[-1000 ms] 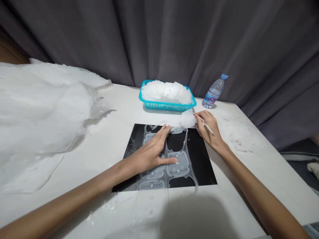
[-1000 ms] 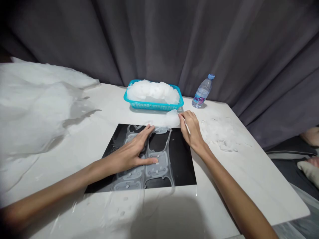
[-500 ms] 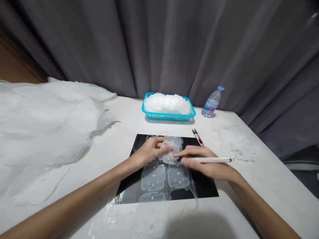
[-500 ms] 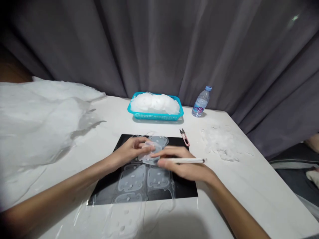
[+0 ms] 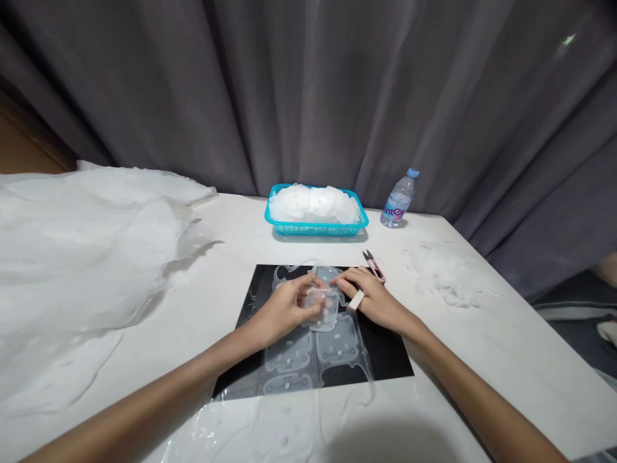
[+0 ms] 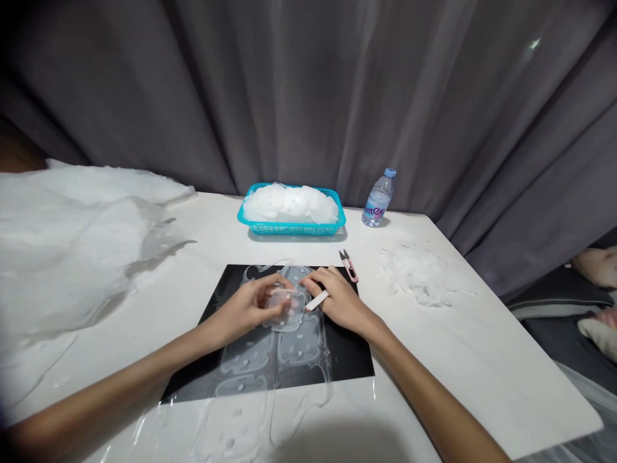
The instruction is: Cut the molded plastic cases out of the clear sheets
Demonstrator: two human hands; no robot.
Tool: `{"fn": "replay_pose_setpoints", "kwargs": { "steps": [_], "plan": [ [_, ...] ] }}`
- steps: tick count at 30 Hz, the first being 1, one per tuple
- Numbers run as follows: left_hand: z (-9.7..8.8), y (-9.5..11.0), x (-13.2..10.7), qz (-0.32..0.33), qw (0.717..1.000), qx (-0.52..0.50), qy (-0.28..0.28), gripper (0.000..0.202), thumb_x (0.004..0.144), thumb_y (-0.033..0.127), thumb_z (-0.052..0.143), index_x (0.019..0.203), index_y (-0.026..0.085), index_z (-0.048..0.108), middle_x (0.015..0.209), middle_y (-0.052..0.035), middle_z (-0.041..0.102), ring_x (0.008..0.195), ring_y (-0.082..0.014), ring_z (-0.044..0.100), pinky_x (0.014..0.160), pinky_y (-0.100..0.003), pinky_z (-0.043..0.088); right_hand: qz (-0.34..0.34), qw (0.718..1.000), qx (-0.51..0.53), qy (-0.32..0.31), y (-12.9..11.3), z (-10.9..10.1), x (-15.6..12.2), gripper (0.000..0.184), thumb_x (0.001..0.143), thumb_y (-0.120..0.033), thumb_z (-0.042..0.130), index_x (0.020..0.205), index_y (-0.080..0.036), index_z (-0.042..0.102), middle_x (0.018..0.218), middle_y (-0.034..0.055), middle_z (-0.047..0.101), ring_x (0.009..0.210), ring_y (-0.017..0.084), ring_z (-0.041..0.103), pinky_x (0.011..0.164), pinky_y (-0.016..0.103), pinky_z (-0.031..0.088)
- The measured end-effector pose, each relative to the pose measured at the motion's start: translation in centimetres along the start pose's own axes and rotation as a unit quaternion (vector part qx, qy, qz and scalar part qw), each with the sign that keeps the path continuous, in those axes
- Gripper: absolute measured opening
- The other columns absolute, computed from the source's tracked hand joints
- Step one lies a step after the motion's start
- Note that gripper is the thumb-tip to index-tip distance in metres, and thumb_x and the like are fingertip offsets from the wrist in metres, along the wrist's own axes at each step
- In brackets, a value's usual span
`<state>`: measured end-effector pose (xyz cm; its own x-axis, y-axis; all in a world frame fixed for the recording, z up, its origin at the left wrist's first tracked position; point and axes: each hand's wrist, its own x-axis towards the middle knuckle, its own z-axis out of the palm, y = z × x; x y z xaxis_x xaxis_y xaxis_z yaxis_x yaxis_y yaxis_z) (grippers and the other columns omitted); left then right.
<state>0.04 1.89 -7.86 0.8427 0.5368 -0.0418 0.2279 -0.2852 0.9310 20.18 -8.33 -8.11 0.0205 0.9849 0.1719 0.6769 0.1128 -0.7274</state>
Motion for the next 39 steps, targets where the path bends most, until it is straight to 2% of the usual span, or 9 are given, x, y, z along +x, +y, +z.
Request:
{"fn": "replay_pose_setpoints", "kwargs": {
  "steps": [3,7,12,16,22,29,33,36,39],
  "plan": [
    [0.2,0.1,-0.5,0.043,0.99,0.128,0.031,0.023,0.092,0.034,0.061,0.109,0.019,0.066,0.064,0.0063,0.051,0.056,-0.0117,0.045,0.056,-0.025,0.034,0.022,1.0,0.012,-0.018,-0.3,-0.3,0.1,0.037,0.11,-0.042,0.045,0.098,-0.02,0.073,0.094,0.004,0.072,0.092,0.023,0.058,0.087,0.036,0.04],
    [0.7,0.3,-1.0,0.065,0.984,0.16,0.038,0.022,0.096,0.034,0.059,0.112,0.02,0.064,0.061,0.0083,0.045,0.053,-0.0117,0.042,0.055,-0.025,0.032,-0.003,0.991,0.109,-0.084,-1.0,-0.4,0.0,0.033,0.106,-0.043,0.052,0.098,-0.02,0.075,0.093,0.0017,0.073,0.086,0.02,0.059,0.085,0.032,0.041],
    [1.0,0.5,-1.1,0.067,0.99,0.117,0.043,0.028,0.105,0.046,0.05,0.106,0.021,0.063,0.077,0.0036,0.062,0.058,-0.0119,0.048,0.058,-0.025,0.037,0.045,0.98,0.187,-0.051,-0.9,-0.5,0.2,0.032,0.094,-0.047,0.068,0.093,-0.017,0.078,0.087,0.0024,0.073,0.08,0.019,0.059,0.076,0.03,0.042],
    [1.3,0.0,-1.3,0.078,0.991,0.109,0.025,0.028,0.108,0.044,0.047,0.097,0.021,0.057,0.083,0.0016,0.065,0.07,-0.014,0.058,0.067,-0.026,0.043,0.078,0.968,0.236,-0.028,-0.9,-0.5,0.3,0.038,0.087,-0.054,0.074,0.085,-0.017,0.078,0.086,0.0037,0.075,0.083,0.021,0.063,0.078,0.032,0.045],
    [2.1,0.1,-2.2,0.094,0.986,0.136,0.027,0.019,0.107,0.036,0.046,0.093,0.023,0.047,0.085,0.0014,0.067,0.074,-0.0155,0.065,0.069,-0.027,0.045,0.007,0.998,0.059,0.016,-1.8,-0.3,-0.1,0.035,0.098,-0.048,0.065,0.082,-0.02,0.078,0.083,0.0041,0.072,0.089,0.022,0.058,0.081,0.034,0.042],
    [2.2,-0.1,-2.3,0.085,0.984,0.151,0.048,0.02,0.107,0.035,0.047,0.091,0.024,0.042,0.082,0.0024,0.069,0.07,-0.0151,0.065,0.063,-0.026,0.046,0.007,0.995,0.098,-0.027,-1.7,-1.2,-0.3,0.025,0.095,-0.042,0.07,0.085,-0.02,0.077,0.082,0.0021,0.072,0.082,0.019,0.057,0.075,0.031,0.043],
    [2.8,-0.5,-2.6,0.18,0.951,0.245,0.052,0.015,0.107,0.026,0.044,0.094,0.022,0.049,0.088,-0.0044,0.072,0.075,-0.0193,0.069,0.067,-0.031,0.051,0.055,0.997,0.046,-0.004,-0.8,0.2,0.2,0.022,0.093,-0.033,0.066,0.079,-0.018,0.072,0.074,0.0008,0.07,0.069,0.017,0.06,0.065,0.027,0.043],
    [3.2,-0.6,-3.0,0.271,0.912,0.308,0.031,0.019,0.105,0.019,0.043,0.091,0.021,0.056,0.087,-0.0072,0.072,0.081,-0.0222,0.07,0.077,-0.035,0.053,0.089,0.994,-0.026,0.061,0.0,1.2,0.6,0.017,0.094,-0.023,0.059,0.079,-0.018,0.067,0.081,0.0055,0.07,0.079,0.021,0.062,0.074,0.032,0.046],
    [2.9,-0.3,-3.0,0.232,0.942,0.237,0.047,0.016,0.106,0.024,0.047,0.094,0.021,0.057,0.085,-0.0036,0.072,0.076,-0.0178,0.069,0.072,-0.03,0.053,0.093,0.987,-0.078,0.102,0.4,0.8,0.7,0.019,0.098,-0.02,0.052,0.083,-0.019,0.063,0.09,0.01,0.069,0.09,0.026,0.061,0.087,0.04,0.043]
  ]
}}
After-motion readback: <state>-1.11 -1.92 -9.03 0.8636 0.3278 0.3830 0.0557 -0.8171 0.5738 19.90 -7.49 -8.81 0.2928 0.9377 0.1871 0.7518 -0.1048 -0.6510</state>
